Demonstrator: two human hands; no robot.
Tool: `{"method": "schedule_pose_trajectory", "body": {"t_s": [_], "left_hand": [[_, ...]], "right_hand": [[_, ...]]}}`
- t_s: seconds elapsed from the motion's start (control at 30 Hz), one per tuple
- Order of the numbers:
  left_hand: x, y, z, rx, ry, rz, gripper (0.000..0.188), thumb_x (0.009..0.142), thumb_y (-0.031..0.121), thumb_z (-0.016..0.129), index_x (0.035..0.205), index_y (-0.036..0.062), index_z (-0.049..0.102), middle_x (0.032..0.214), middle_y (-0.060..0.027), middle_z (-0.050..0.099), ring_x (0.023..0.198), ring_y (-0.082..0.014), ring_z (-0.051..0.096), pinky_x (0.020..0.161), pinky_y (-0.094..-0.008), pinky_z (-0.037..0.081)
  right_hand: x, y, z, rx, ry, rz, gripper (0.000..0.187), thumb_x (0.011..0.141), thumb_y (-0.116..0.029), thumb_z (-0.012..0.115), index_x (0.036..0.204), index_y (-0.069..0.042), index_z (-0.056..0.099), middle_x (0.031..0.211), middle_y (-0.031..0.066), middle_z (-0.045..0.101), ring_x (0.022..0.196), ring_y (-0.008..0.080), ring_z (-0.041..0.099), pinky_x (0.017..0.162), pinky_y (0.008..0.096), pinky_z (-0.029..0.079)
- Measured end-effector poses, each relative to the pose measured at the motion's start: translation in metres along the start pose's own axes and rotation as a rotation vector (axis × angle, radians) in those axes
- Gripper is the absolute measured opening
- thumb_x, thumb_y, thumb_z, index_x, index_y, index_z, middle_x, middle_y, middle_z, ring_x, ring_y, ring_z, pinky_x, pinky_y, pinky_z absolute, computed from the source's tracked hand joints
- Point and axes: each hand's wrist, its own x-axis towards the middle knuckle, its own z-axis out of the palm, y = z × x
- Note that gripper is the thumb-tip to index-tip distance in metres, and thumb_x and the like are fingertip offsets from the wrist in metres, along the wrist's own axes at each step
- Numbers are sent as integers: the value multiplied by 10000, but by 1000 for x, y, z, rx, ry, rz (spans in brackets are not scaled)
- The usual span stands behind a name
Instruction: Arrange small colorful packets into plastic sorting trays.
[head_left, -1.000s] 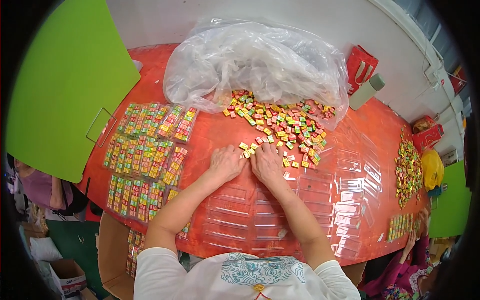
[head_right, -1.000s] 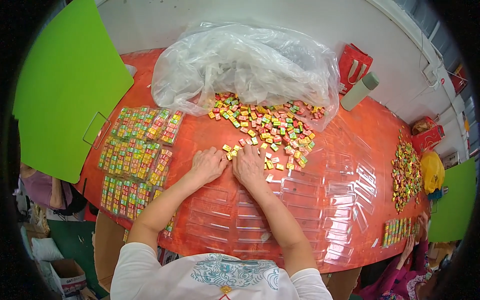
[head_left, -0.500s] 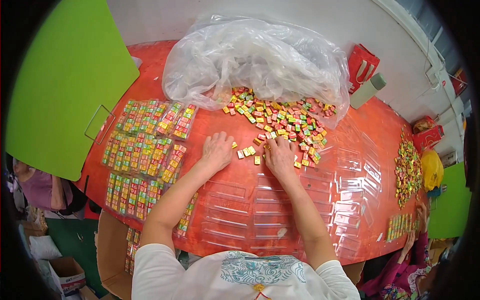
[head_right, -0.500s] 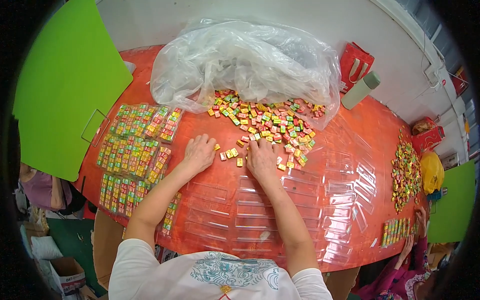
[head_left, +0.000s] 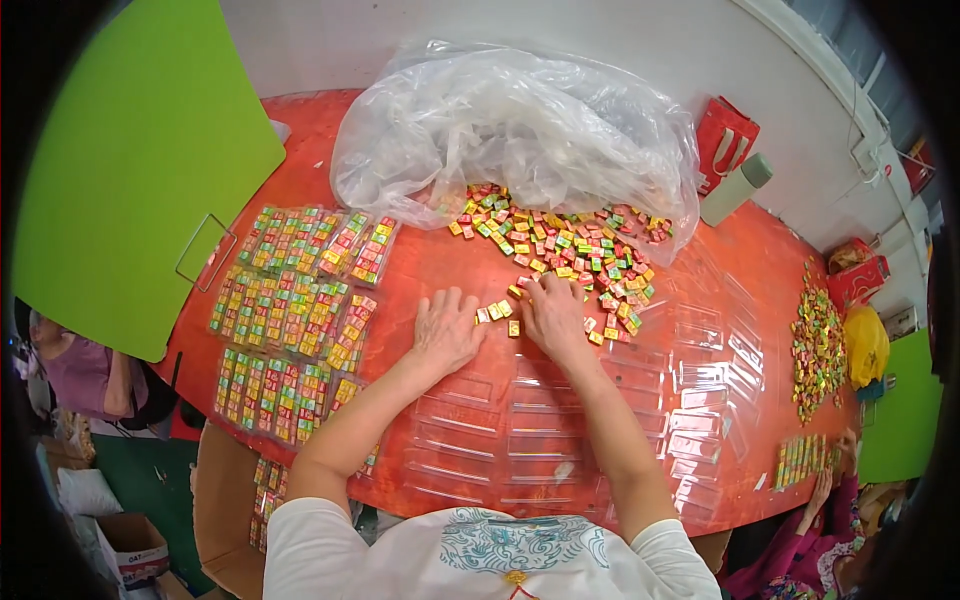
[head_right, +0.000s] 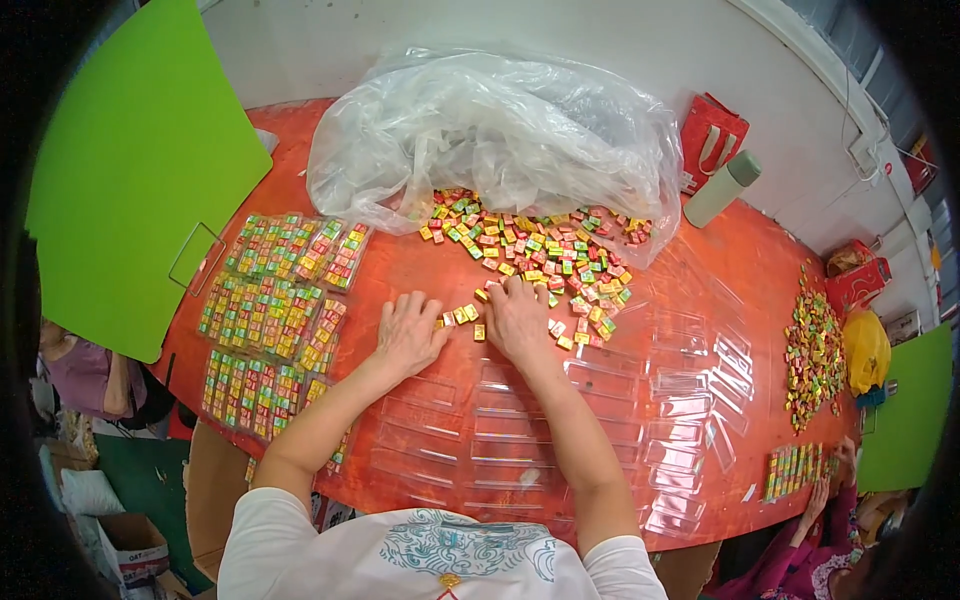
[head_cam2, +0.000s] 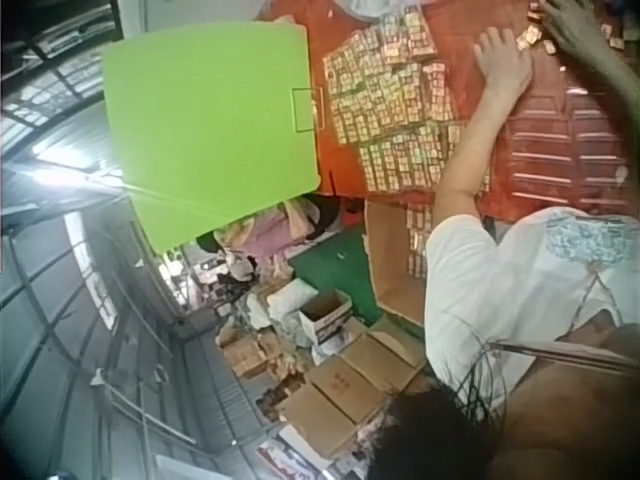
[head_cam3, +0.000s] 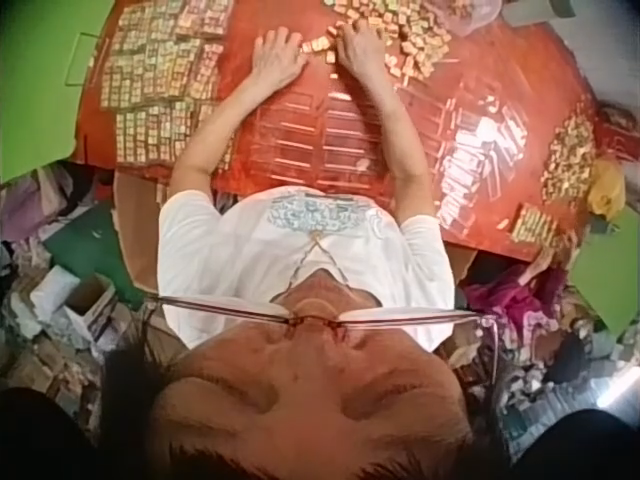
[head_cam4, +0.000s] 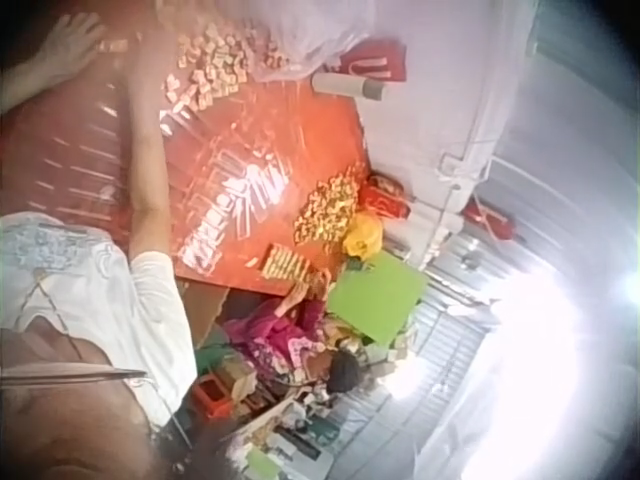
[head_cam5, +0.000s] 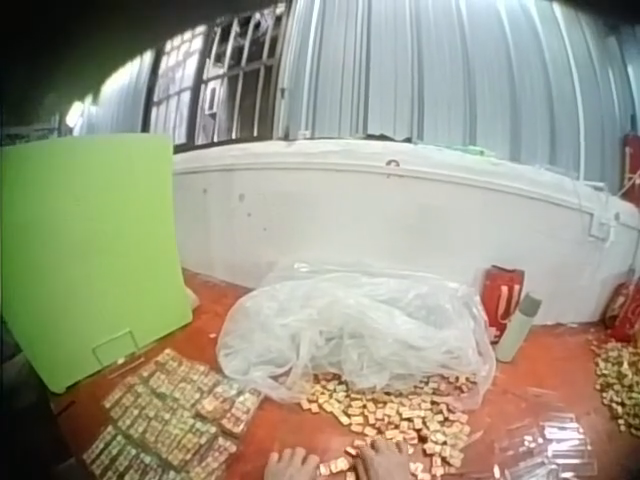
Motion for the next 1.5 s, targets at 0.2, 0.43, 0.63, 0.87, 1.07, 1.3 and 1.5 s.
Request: {"method": "schedule_pose_trajectory", "body": {"t_s": [0.2, 0.43, 0.63, 0.87, 1.07, 1.3, 1.5], "left_hand": [[18, 17, 37, -29, 70, 76, 379, 817, 341, 676, 1102, 104, 598, 1064, -131, 526, 1020, -313, 500, 812, -487, 380], [20, 13, 43, -16, 77, 100, 299, 831, 270, 662, 1080, 112, 611, 1060, -121, 520, 1047, -305, 494, 814, -465, 366], [11, 5, 33, -16, 42, 106, 289, 825, 245, 655, 1076, 112, 606, 1071, -114, 523, 1062, -300, 497, 813, -461, 366], [6, 0, 29, -46, 36, 73, 331, 819, 277, 666, 1093, 111, 583, 1074, -112, 524, 1069, -302, 501, 853, -471, 375], [18, 6, 31, -40, 41, 50, 325, 830, 308, 661, 1082, 114, 589, 1053, -117, 523, 1051, -310, 500, 852, -474, 372], [20, 3, 39, 19, 76, 106, 245, 840, 280, 641, 1020, 116, 613, 1023, -118, 512, 1017, -304, 493, 809, -476, 356], [10, -7, 36, 7, 82, 97, 268, 826, 263, 640, 1050, 118, 617, 1053, -116, 518, 1054, -305, 493, 833, -476, 362]], "right_hand": [[19, 23, 23, -301, 23, -89, 109, 809, -173, 641, 870, -82, 642, 923, 97, 583, 925, 268, 578, 876, 446, 396], [0, 17, 11, -182, 85, 26, 160, 814, -209, 667, 894, -73, 639, 910, 99, 579, 908, 272, 581, 901, 462, 379], [-9, -12, 20, -102, 57, 18, 170, 824, -218, 672, 903, -71, 639, 901, 102, 574, 917, 273, 578, 906, 454, 381], [-15, -16, 30, -79, 15, -11, 137, 868, -202, 643, 934, -83, 657, 925, 99, 594, 932, 265, 585, 902, 450, 387], [-6, 28, 10, -308, 113, 82, 140, 847, -182, 659, 959, -98, 654, 921, 77, 588, 921, 254, 584, 876, 435, 382], [11, 42, 8, -279, -20, -52, 152, 853, -234, 659, 907, -92, 658, 900, 91, 588, 911, 263, 586, 867, 435, 395], [30, 33, 12, -212, 3, -45, 154, 836, -235, 658, 895, -93, 661, 884, 93, 585, 916, 264, 592, 857, 434, 407]]}}
